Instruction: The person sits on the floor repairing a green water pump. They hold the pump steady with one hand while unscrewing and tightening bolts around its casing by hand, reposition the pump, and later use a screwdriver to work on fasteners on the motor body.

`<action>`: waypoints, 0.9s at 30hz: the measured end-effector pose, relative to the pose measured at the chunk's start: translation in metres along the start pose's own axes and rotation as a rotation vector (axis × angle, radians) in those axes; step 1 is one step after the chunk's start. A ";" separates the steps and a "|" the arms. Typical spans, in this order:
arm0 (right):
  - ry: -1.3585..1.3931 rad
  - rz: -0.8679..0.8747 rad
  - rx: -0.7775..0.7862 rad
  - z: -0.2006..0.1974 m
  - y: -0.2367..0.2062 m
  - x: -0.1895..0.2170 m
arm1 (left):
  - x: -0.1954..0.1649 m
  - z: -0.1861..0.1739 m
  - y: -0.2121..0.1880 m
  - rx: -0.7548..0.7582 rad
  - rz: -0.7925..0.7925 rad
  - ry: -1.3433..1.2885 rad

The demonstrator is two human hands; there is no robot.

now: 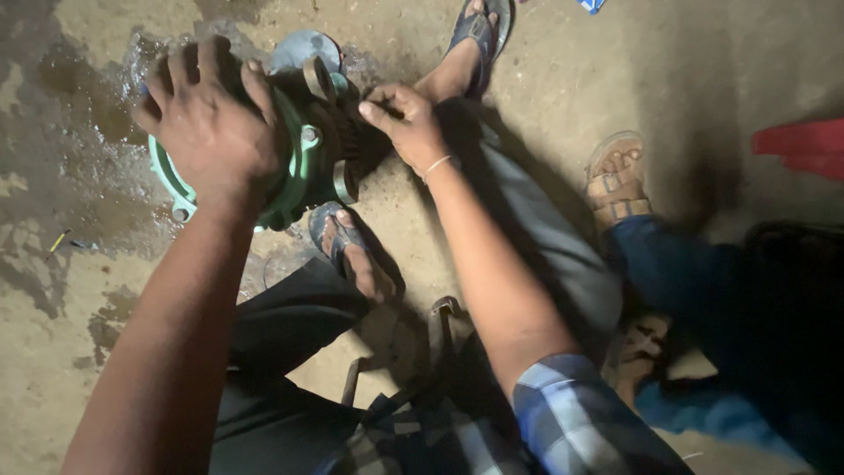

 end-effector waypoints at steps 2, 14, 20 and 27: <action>-0.016 -0.048 -0.008 0.008 0.007 0.003 | 0.002 0.003 0.001 0.024 -0.022 -0.018; -0.305 -0.192 0.098 0.015 0.026 0.027 | -0.002 -0.008 -0.002 -0.008 -0.004 -0.095; -0.220 -0.211 0.070 0.009 0.029 0.025 | 0.002 -0.001 0.000 0.058 -0.021 -0.045; -0.094 -0.107 0.058 0.002 0.033 0.005 | 0.003 -0.001 0.001 0.067 -0.031 -0.025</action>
Point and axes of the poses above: each hand's wrist, its own y-axis towards the middle knuckle, its own z-axis out of the palm, x = y × z, the point moved 8 cm from there along y, towards the middle knuckle, and after that the axes turned 6 degrees about y, right-handed, at the moved point
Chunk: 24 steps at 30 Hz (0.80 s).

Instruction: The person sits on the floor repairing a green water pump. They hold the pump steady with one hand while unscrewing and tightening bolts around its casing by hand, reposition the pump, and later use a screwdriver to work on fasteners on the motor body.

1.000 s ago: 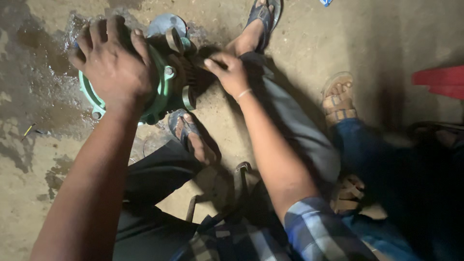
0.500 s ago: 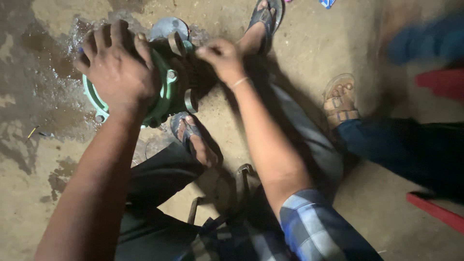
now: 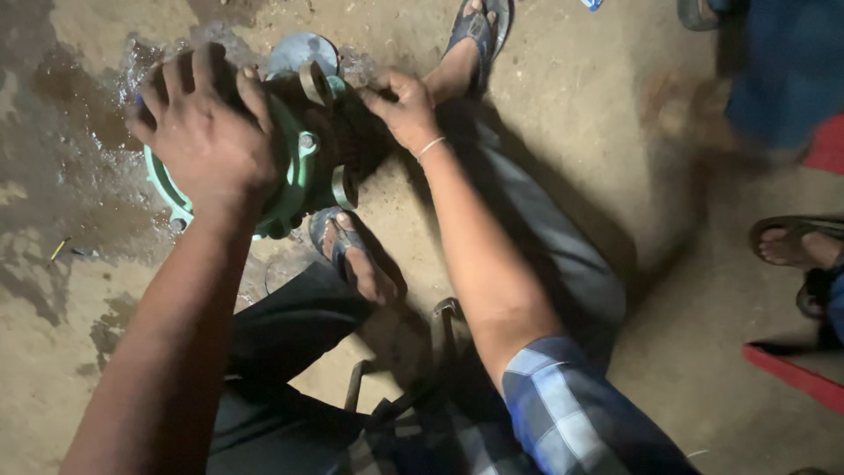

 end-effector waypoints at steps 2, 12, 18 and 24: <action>-0.089 -0.071 0.014 0.003 0.001 0.000 | -0.001 -0.003 0.000 -0.021 0.017 -0.035; -0.073 -0.075 0.036 0.013 -0.003 -0.015 | 0.002 0.003 -0.001 0.015 0.019 -0.044; -0.250 -0.015 0.020 0.009 -0.008 -0.014 | 0.001 0.003 0.000 -0.019 0.027 0.019; 0.219 0.193 -0.026 0.003 -0.043 -0.029 | -0.002 -0.002 0.000 -0.007 0.018 0.003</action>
Point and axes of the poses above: each hand's wrist, its own y-axis towards the middle knuckle, its own z-axis out of the palm, x = y × z, the point moved 8 cm from there along y, towards the middle knuckle, and after that the axes turned 6 degrees about y, right-handed, at the moved point
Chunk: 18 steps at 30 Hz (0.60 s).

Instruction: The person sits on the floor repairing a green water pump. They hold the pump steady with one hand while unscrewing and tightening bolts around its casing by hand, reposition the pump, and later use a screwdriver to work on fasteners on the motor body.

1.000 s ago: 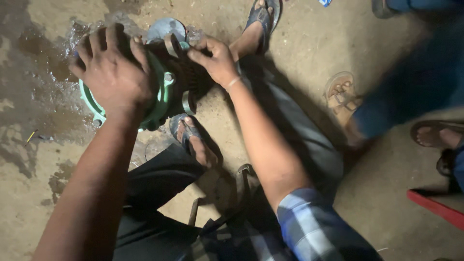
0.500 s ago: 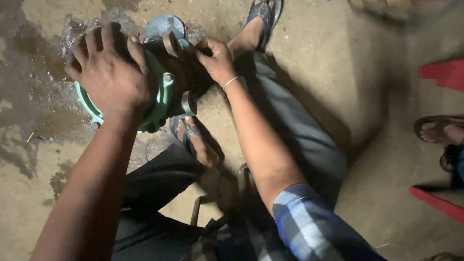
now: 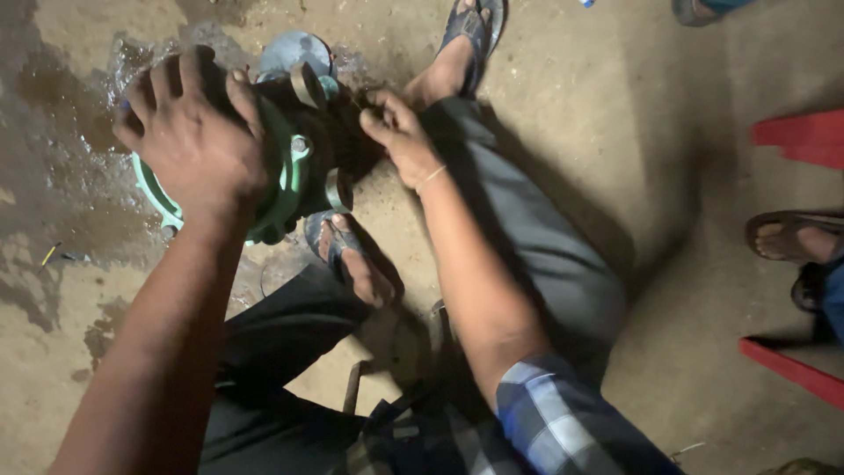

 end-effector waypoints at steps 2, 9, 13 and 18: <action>0.011 0.018 -0.109 -0.006 -0.006 -0.010 | 0.001 -0.001 0.000 0.012 -0.017 -0.051; -0.399 -0.110 -0.382 0.009 -0.005 -0.021 | 0.002 0.002 0.001 0.006 0.003 -0.052; -0.431 -0.228 -0.407 0.021 -0.005 -0.016 | 0.000 0.001 0.000 -0.050 0.050 -0.024; -0.376 -0.300 -0.355 0.027 -0.004 -0.013 | 0.002 0.004 -0.001 -0.024 0.029 -0.053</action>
Point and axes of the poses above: each hand's wrist, its own y-axis towards the middle knuckle, its own z-axis out of the palm, x = y × z, the point moved 8 cm from there along y, towards the middle knuckle, and after that the axes turned 6 degrees about y, right-handed, at the moved point
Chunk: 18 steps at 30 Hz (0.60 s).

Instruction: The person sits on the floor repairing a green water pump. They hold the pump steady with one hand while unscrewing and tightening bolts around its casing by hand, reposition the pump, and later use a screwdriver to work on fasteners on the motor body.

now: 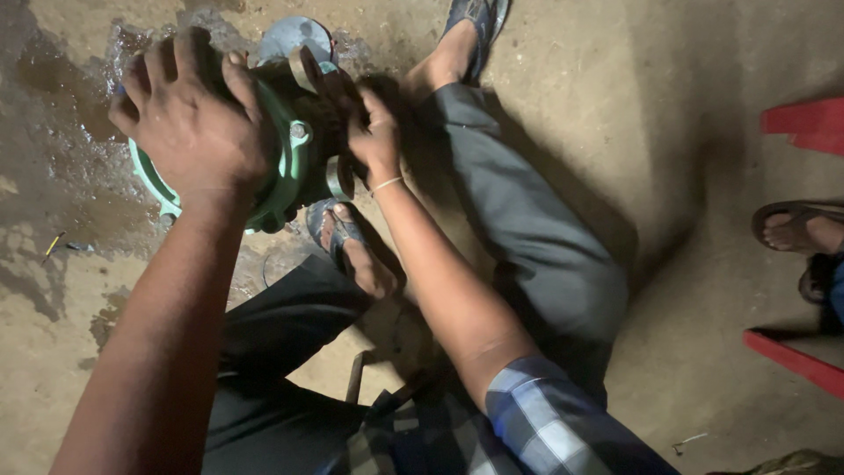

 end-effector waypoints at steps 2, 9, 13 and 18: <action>0.038 -0.070 0.007 0.001 -0.001 0.004 | 0.000 0.000 0.000 0.012 -0.007 0.001; 0.050 -0.108 0.048 0.003 0.000 0.001 | -0.004 -0.009 0.002 -0.030 0.002 0.000; 0.087 -0.136 0.139 0.009 -0.002 0.004 | -0.006 -0.011 0.000 -0.040 -0.005 -0.037; 0.086 -0.007 0.055 0.004 -0.004 -0.001 | -0.005 -0.008 -0.002 0.007 -0.019 0.040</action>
Point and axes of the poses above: each hand's wrist, its own y-axis towards the middle knuckle, its own z-axis out of the palm, x = y × z, the point moved 8 cm from there along y, towards the middle knuckle, and after that the axes turned 6 degrees about y, right-handed, at the moved point
